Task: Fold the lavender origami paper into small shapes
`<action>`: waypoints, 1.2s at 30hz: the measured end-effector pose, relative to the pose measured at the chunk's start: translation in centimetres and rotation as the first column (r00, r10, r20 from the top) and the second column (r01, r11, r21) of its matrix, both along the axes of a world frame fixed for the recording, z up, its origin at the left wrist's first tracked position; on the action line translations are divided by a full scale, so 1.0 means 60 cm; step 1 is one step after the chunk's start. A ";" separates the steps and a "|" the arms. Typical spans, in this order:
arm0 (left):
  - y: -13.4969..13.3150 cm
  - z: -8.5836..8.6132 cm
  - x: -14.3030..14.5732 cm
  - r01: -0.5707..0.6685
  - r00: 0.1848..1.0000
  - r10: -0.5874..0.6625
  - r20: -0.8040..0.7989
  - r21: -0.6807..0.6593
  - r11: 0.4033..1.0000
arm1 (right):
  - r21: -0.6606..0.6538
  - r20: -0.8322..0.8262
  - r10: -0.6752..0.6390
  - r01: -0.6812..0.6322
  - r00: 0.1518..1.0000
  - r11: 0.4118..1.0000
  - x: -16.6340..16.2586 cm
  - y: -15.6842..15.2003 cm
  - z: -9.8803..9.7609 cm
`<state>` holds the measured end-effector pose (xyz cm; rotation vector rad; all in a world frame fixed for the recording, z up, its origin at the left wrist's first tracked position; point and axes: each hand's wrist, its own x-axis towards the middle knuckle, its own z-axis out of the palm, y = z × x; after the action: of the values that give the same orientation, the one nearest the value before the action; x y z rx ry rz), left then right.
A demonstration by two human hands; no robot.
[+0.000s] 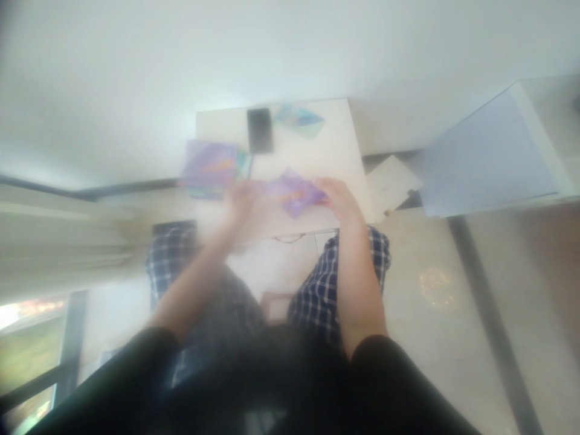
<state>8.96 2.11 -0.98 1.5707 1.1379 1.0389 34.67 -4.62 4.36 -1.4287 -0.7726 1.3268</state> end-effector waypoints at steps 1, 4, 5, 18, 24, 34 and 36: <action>0.001 -0.002 -0.002 0.027 1.000 -0.027 -0.001 -0.005 1.000 | -0.015 0.052 0.041 -0.040 0.998 0.999 0.004 -0.003 0.006; 0.002 0.003 -0.005 0.175 0.984 -0.174 0.024 -0.021 0.984 | -0.012 0.185 0.171 -0.172 0.968 0.985 0.005 -0.006 0.018; 0.002 0.007 -0.005 0.230 0.973 -0.229 0.033 -0.024 0.973 | 0.003 0.220 0.207 -0.212 0.953 0.977 0.001 -0.005 0.020; 0.002 0.016 0.002 0.076 0.997 -0.076 -0.004 0.032 0.997 | 0.132 0.136 0.034 -0.052 0.990 0.990 -0.024 0.008 -0.007; 0.008 0.028 -0.011 0.063 0.994 -0.062 -0.092 0.012 0.998 | 0.198 0.139 -0.029 0.000 0.990 0.980 -0.027 0.010 -0.001; 0.018 0.022 -0.013 0.035 0.999 -0.035 -0.002 -0.053 0.998 | 0.209 0.148 -0.021 -0.011 0.989 0.978 -0.028 0.008 0.001; 0.018 0.025 -0.012 0.067 0.997 -0.066 0.027 -0.059 0.996 | 0.201 0.142 -0.013 -0.016 0.990 0.979 -0.030 0.007 0.004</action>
<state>8.21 3.20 0.51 1.5338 1.0832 0.9691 32.85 -4.22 4.58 -1.3702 -0.9747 1.1214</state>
